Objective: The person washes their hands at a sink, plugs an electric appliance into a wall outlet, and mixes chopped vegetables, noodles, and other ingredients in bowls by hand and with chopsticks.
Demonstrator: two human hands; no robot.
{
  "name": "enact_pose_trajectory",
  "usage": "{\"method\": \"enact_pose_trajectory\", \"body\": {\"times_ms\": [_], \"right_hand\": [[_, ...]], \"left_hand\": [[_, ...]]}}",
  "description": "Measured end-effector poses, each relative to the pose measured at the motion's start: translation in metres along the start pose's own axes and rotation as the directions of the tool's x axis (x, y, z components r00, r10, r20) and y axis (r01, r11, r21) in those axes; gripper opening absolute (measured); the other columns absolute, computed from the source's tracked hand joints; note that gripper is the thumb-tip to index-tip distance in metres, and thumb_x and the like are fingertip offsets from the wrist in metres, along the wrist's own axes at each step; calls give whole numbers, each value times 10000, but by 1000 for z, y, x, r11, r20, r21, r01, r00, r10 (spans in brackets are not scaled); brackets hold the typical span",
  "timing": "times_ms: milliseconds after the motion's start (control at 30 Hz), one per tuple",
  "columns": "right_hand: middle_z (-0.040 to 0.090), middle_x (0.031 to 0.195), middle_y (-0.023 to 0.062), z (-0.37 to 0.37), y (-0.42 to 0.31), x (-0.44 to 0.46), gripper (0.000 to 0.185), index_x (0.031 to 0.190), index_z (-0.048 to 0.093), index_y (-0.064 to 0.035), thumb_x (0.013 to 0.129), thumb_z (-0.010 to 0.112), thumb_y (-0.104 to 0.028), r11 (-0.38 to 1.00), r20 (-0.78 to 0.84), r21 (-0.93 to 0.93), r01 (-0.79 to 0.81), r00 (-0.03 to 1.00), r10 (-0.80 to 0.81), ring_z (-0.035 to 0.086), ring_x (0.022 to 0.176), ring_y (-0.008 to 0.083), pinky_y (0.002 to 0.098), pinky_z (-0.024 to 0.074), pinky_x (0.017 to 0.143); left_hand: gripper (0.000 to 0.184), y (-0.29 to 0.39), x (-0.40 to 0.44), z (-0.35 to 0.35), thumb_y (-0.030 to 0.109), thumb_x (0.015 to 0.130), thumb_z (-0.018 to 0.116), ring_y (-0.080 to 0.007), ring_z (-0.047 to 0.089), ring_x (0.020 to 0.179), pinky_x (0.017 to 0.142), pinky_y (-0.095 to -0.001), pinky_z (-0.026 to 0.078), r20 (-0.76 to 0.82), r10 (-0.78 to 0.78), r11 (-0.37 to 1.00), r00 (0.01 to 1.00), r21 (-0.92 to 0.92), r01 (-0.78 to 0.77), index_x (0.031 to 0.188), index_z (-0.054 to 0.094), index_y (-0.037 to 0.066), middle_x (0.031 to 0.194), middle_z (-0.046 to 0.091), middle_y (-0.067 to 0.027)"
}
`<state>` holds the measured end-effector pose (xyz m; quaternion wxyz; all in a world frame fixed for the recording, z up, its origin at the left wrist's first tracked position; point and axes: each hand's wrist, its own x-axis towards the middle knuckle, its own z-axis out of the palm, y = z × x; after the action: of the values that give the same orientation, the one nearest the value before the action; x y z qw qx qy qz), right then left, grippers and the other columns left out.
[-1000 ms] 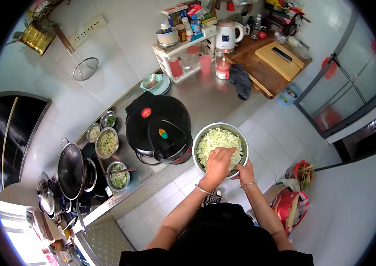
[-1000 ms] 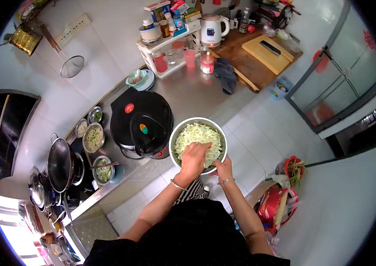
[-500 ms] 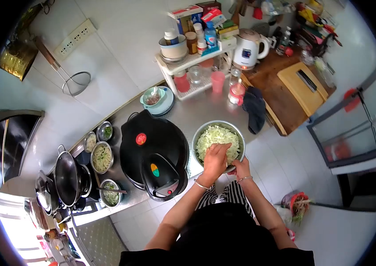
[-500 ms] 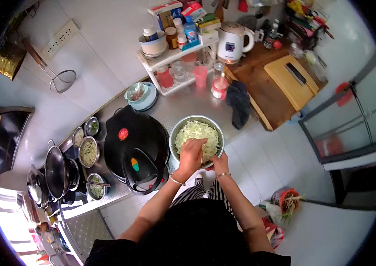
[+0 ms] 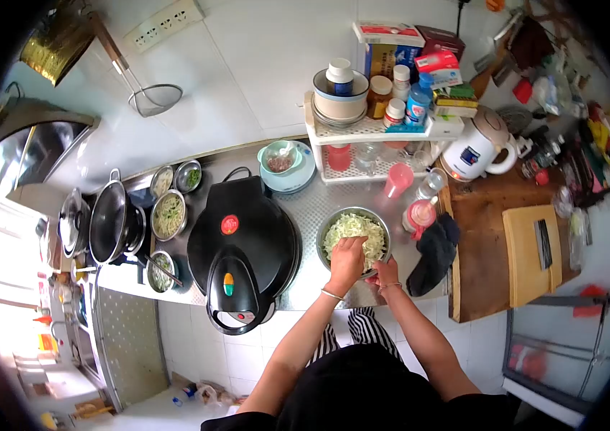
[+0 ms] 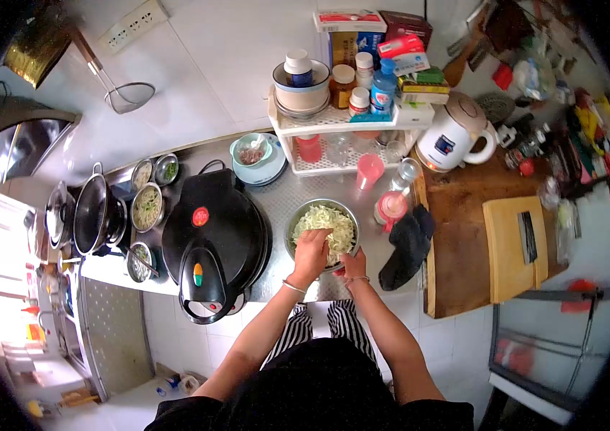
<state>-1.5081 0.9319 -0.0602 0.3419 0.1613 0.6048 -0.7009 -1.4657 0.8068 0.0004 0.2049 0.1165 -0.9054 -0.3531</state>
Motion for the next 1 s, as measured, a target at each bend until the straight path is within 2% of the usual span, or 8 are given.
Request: {"method": "enact_pose_trajectory", "body": {"times_ms": [300, 433, 533, 567, 600, 633, 733, 1000], "right_hand": [[560, 819, 83, -14, -23, 39, 406, 1130, 423, -80, 732, 506, -67, 986, 94, -156, -61, 993, 76, 572, 517, 213, 309, 502, 395], [577, 901, 97, -37, -16, 29, 442, 1191, 395, -76, 765, 511, -64, 992, 85, 50, -116, 990, 111, 600, 674, 220, 364, 530, 592], [578, 964, 99, -67, 0, 9, 462, 1221, 399, -74, 776, 525, -75, 971, 29, 198, -136, 991, 133, 597, 786, 225, 388, 510, 702], [576, 994, 97, -74, 1, 4, 474, 1233, 402, -72, 779, 537, -88, 963, -2, 239, -123, 992, 127, 590, 840, 229, 396, 494, 750], [576, 994, 97, -69, -1, -3, 474, 1233, 402, -72, 779, 537, -88, 965, -1, 235, -118, 993, 122, 590, 840, 229, 396, 494, 750], [573, 1000, 85, -53, -11, -22, 416, 1199, 443, -75, 795, 534, -123, 951, 55, 274, -145, 989, 135, 578, 865, 222, 380, 478, 772], [570, 1017, 64, -9, -28, -48, 337, 1152, 502, -88, 830, 508, -187, 894, 238, 384, -230, 960, 145, 553, 920, 200, 353, 444, 828], [621, 952, 47, 144, -17, -157, 286, 983, 579, -54, 906, 407, -270, 879, 641, 370, -302, 768, -6, 574, 904, 169, 296, 443, 836]], "left_hand": [[271, 0, 11, 26, -7, 729, 530, -328, 541, 903, 812, -386, 433, -70, -176, 984, 982, -46, 173, 990, 597, 27, 955, 606, -153], [253, 8, 8, 29, -6, 762, 513, -278, 557, 912, 810, -354, 437, -119, -294, 953, 948, -110, 282, 1000, 596, 21, 956, 610, -149], [251, 10, 1, 32, -1, 774, 518, -260, 572, 895, 793, -323, 449, -35, -494, 806, 869, -393, 443, 1016, 583, 3, 1007, 613, -137], [260, 10, -1, 33, -13, 786, 509, -228, 573, 907, 788, -306, 452, 25, -602, 550, 798, -712, 437, 1039, 568, -1, 1028, 609, -123], [269, 10, -4, 34, -25, 799, 499, -196, 574, 918, 784, -289, 456, 129, -669, 204, 732, -915, 348, 1062, 553, -6, 1050, 605, -109], [269, 16, -2, 25, -25, 799, 499, -196, 574, 918, 784, -289, 456, 136, -673, 194, 727, -916, 351, 1062, 553, -6, 1050, 605, -109], [367, 34, -7, -12, -80, 809, 435, -176, 552, 936, 830, -297, 465, 361, -653, -426, 666, -902, 70, 1171, 449, -22, 1090, 555, -120], [280, 50, -99, -140, -61, 799, 453, -169, 569, 880, 799, -276, 470, -9, -669, -280, 743, -923, -264, 1067, 519, -15, 989, 580, -101]]}}
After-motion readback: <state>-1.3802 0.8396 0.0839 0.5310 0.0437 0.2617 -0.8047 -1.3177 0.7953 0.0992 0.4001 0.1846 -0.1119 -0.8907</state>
